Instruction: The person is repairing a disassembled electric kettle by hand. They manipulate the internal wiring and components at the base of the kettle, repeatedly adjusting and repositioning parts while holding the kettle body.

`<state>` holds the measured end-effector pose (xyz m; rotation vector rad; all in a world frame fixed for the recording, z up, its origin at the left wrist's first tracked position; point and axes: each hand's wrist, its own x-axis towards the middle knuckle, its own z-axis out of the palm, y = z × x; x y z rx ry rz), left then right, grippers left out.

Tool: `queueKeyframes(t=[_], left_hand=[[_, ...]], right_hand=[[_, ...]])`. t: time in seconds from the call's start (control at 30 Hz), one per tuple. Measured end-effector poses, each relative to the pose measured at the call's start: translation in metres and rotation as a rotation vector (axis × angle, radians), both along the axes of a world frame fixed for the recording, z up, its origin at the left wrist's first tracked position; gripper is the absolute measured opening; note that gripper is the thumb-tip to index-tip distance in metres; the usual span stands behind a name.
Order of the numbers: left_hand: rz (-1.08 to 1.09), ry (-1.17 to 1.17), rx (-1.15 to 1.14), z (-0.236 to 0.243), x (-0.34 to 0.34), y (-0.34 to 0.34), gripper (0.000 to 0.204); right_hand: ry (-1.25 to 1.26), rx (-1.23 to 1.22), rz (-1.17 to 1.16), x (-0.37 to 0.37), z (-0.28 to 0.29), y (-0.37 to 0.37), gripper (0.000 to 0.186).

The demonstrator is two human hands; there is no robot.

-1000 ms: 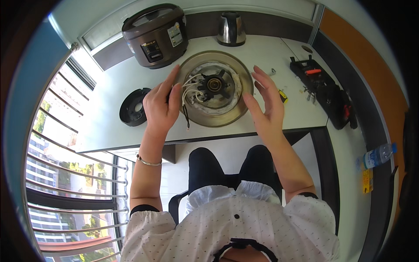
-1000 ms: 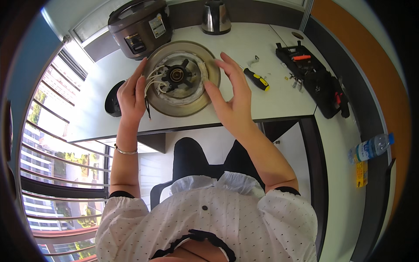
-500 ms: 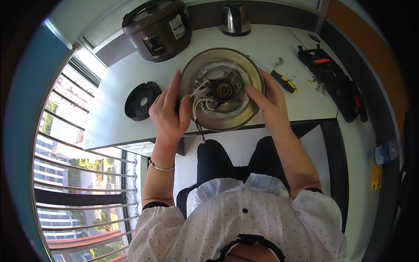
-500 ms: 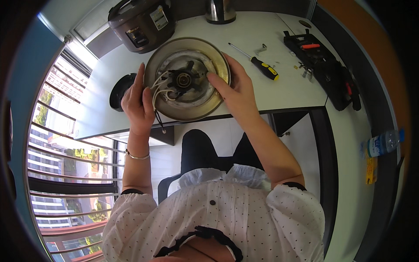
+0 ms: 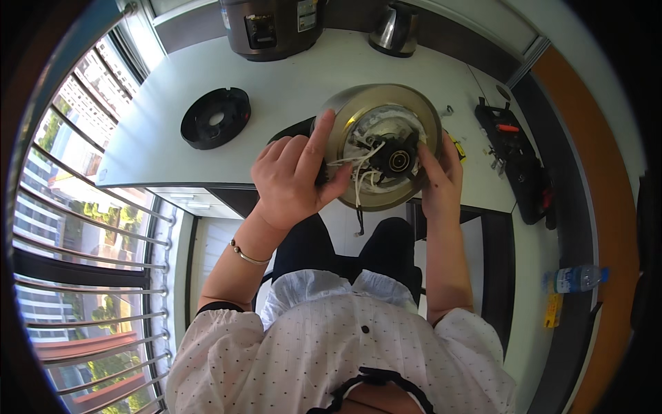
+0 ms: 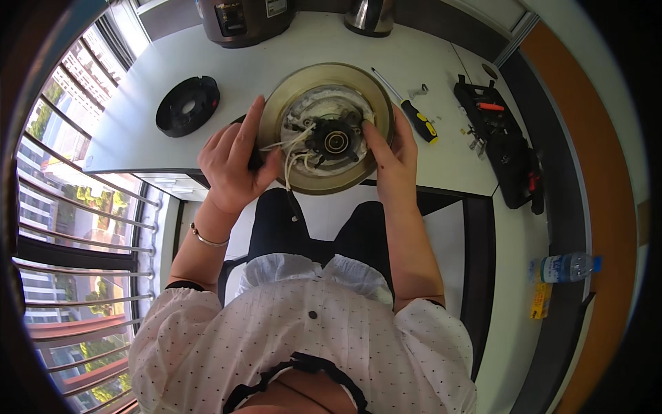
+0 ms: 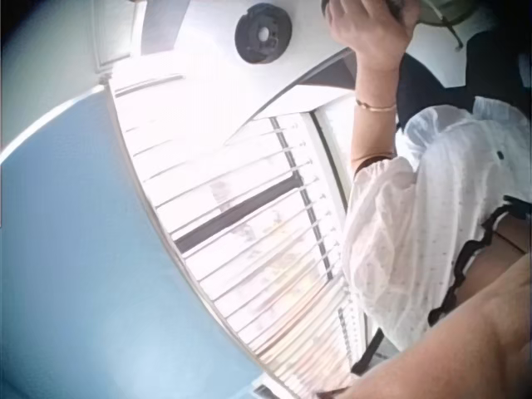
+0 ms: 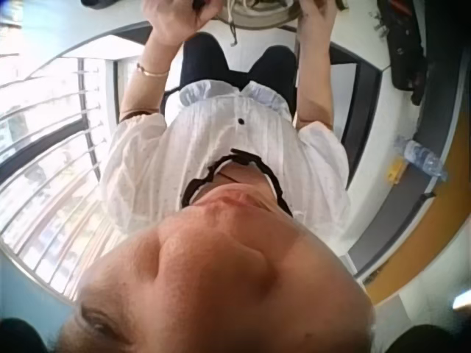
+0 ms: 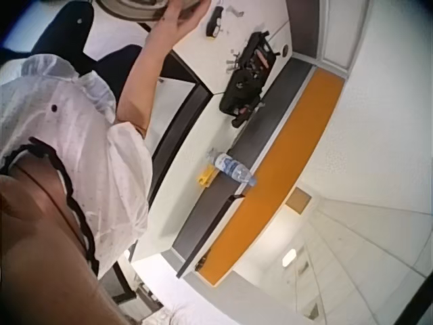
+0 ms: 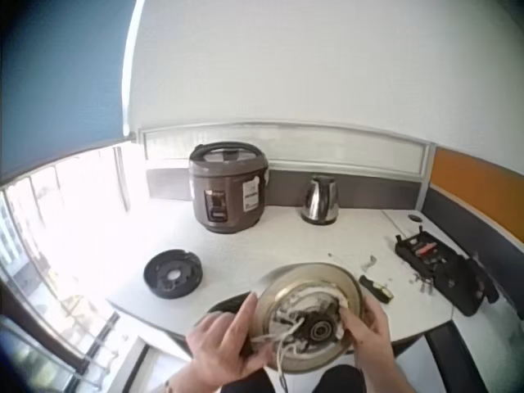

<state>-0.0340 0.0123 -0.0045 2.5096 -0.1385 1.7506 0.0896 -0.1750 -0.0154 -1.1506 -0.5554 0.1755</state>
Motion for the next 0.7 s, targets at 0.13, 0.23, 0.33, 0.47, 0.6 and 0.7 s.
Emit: queueKeyframes(t=[0.13,0.23,0.33,0.47,0.6,0.7], left_hand=[[0.022,-0.020,0.013,-0.004,-0.002,-0.004,0.060],[0.023,-0.014,0.005,-0.004,-0.003,-0.004,0.060],[0.027,-0.039,0.002,-0.006,-0.004,0.000,0.059],[0.019,-0.043,-0.020,-0.007,-0.004,0.001,0.060],[0.019,-0.027,-0.034,-0.008,-0.005,0.002,0.059],[0.015,-0.015,-0.050,-0.009,-0.003,0.005,0.057]], right_hand=[[0.009,0.028,0.020,0.004,-0.005,-0.001,0.049],[0.003,0.040,0.056,0.005,-0.005,-0.003,0.049],[-0.030,0.047,0.116,0.008,-0.006,-0.005,0.052],[-0.099,0.036,0.161,0.012,-0.008,-0.008,0.057],[-0.141,0.013,0.200,0.013,-0.005,-0.009,0.060],[-0.142,0.007,0.210,0.012,-0.002,-0.008,0.062]])
